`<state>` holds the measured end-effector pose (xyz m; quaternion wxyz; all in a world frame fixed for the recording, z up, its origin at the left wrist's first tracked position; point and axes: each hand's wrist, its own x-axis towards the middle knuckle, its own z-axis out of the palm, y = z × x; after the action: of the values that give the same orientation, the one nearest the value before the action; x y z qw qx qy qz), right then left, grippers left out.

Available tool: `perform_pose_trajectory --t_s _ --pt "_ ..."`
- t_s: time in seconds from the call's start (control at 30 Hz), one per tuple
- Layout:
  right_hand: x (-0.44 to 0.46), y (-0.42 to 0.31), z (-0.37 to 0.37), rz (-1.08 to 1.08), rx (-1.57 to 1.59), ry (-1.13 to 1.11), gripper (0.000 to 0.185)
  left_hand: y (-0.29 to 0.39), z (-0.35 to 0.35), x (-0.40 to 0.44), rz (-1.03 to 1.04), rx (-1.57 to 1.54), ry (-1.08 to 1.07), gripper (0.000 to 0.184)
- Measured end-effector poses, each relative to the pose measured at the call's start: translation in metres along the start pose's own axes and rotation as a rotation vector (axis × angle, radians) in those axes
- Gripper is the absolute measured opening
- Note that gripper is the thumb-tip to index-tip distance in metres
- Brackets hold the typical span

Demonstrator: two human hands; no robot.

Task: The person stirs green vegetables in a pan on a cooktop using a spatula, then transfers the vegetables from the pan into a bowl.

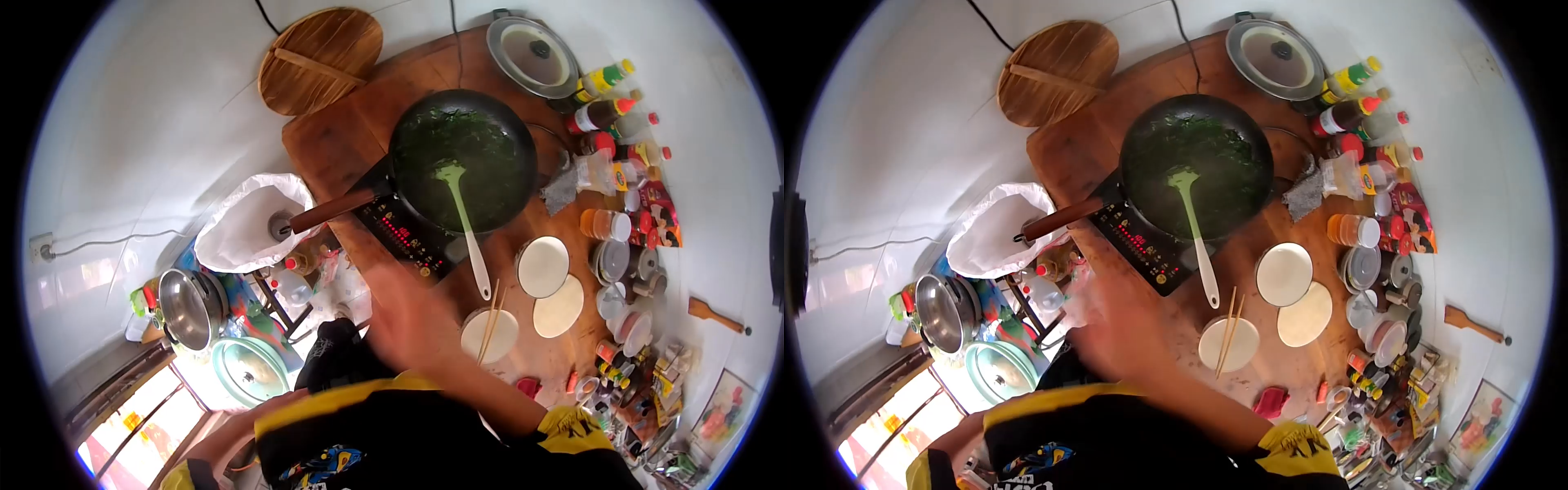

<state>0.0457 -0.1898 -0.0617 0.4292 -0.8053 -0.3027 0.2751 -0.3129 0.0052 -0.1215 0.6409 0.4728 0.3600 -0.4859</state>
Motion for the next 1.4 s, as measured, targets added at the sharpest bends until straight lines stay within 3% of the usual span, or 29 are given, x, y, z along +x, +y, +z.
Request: perform_pose_trajectory --t_s 0.03,0.07,0.13,0.23,0.27,0.33,0.4,0.47,0.57,0.73,0.87,0.93,1.07,1.2,1.27,1.33,1.4 --pt "0.005 0.032 -0.003 0.024 -0.463 0.306 0.037 0.004 0.002 -0.009 -0.007 -0.013 -0.002 0.064" --pt "0.005 0.059 -0.006 0.174 -0.883 0.364 0.047 0.007 0.003 -0.024 0.072 0.145 -0.095 0.066" --pt "-0.004 0.106 -0.004 0.368 -0.825 0.167 0.051 0.019 0.015 -0.055 0.15 0.291 -0.203 0.068" --pt "-0.012 0.131 -0.017 0.432 -0.616 0.039 0.052 0.025 0.038 -0.085 0.118 0.375 0.024 0.067" --pt "-0.012 0.13 -0.027 0.433 -0.631 0.042 0.052 0.019 0.04 -0.081 0.102 0.311 -0.005 0.067" --pt "-0.012 0.11 -0.052 0.254 -0.438 0.288 0.049 0.007 0.043 -0.075 0.066 0.184 -0.059 0.067" --pt "-0.006 0.099 -0.072 0.271 -0.539 0.217 0.043 0.0 0.03 -0.061 0.056 0.369 -0.101 0.065" --pt "0.014 0.091 -0.082 0.322 -0.486 0.093 0.035 -0.012 0.018 -0.04 0.062 0.356 -0.121 0.066" --pt "0.056 0.132 -0.049 0.192 -0.557 0.242 0.029 -0.011 0.007 -0.037 0.075 0.674 -0.121 0.064" --pt "0.063 0.121 -0.067 0.077 -0.403 0.344 0.026 -0.016 0.02 -0.039 0.031 0.454 0.127 0.058" --pt "0.09 0.139 -0.061 0.11 -0.193 0.488 0.029 -0.008 0.027 -0.024 0.04 0.386 0.193 0.057" --pt "0.104 0.155 -0.047 -0.002 -0.222 0.572 0.027 -0.004 0.025 -0.025 0.038 0.397 0.2 0.056" --pt "0.067 0.139 -0.048 0.183 -0.376 0.345 0.023 0.001 0.016 -0.038 0.021 0.427 0.209 0.055" --pt "0.04 0.121 -0.068 0.21 -0.329 0.3 0.021 0.002 0.015 -0.038 0.018 0.417 0.243 0.054" --pt "0.046 0.137 -0.069 0.131 -0.249 0.434 0.02 0.004 0.018 -0.036 0.016 0.403 0.261 0.053" --pt "0.073 0.146 -0.057 0.155 -0.214 0.502 0.018 0.009 0.019 -0.031 0.022 0.388 0.284 0.053" --pt "0.1 0.151 -0.043 0.208 -0.162 0.723 0.017 0.016 0.015 -0.025 0.021 0.372 0.305 0.052"
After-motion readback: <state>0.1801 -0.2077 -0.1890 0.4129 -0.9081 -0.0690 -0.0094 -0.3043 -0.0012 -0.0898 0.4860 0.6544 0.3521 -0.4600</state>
